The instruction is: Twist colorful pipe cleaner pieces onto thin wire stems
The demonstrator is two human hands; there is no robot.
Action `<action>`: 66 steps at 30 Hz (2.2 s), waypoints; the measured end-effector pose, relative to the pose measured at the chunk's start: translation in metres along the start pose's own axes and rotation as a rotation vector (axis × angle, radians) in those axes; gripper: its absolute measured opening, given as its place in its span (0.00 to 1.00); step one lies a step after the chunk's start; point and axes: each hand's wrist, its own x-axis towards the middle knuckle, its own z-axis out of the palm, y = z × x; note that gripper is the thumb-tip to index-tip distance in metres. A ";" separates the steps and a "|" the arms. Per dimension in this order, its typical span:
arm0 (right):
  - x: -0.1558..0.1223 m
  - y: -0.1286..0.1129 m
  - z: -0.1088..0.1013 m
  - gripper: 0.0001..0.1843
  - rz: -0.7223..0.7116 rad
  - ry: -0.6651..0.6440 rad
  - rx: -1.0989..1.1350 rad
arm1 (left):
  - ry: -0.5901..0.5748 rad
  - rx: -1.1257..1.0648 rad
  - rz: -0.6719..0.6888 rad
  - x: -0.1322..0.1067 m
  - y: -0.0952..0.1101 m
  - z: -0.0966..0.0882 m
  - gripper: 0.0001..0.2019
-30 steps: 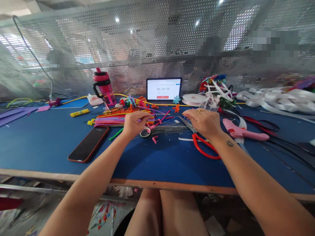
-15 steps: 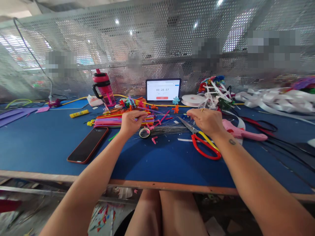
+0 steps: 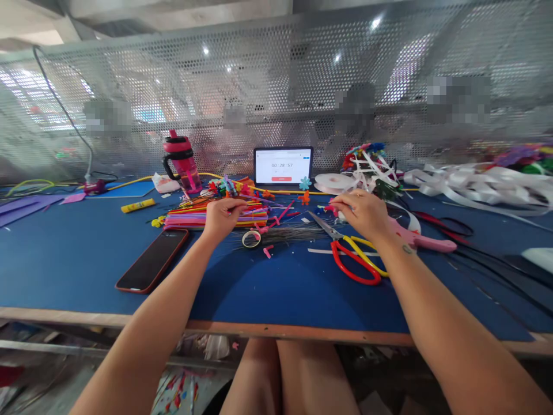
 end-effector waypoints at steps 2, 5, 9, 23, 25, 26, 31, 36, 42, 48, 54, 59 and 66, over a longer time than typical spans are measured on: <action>0.000 -0.002 0.000 0.15 0.025 0.041 -0.018 | 0.001 0.002 -0.002 0.000 0.000 0.000 0.07; 0.000 -0.005 -0.002 0.16 0.020 0.052 -0.016 | 0.006 -0.005 -0.003 -0.001 -0.002 0.001 0.07; 0.001 -0.002 -0.004 0.16 0.003 0.005 0.107 | 0.008 -0.007 0.002 0.000 -0.008 0.001 0.07; 0.000 -0.010 0.007 0.20 0.030 -0.342 0.279 | 0.004 0.023 0.106 -0.001 -0.006 0.002 0.09; 0.000 -0.010 0.009 0.20 0.037 -0.359 0.233 | -0.003 0.035 0.112 -0.002 -0.004 0.002 0.09; 0.000 -0.010 0.010 0.20 0.036 -0.367 0.213 | -0.005 0.040 0.113 -0.002 -0.004 0.002 0.09; 0.000 -0.012 0.008 0.20 0.030 -0.379 0.204 | 0.006 0.052 0.124 -0.001 -0.003 0.001 0.08; 0.001 -0.016 0.006 0.25 0.106 -0.437 0.307 | 0.016 0.055 0.137 -0.002 -0.003 0.003 0.08; 0.001 -0.023 0.009 0.23 0.079 -0.413 0.360 | -0.015 0.017 0.139 -0.005 0.003 0.005 0.08; 0.000 -0.027 0.011 0.21 0.006 -0.500 0.571 | -0.009 0.031 0.152 -0.005 0.004 0.005 0.08; 0.000 -0.025 0.013 0.19 0.002 -0.456 0.563 | 0.000 0.021 0.145 -0.005 0.002 0.006 0.09; -0.001 -0.027 0.011 0.19 -0.028 -0.439 0.426 | -0.015 0.001 0.130 -0.005 0.004 0.006 0.09; 0.000 -0.068 0.004 0.21 -0.061 -0.223 0.157 | -0.032 0.005 0.162 -0.010 0.012 0.014 0.10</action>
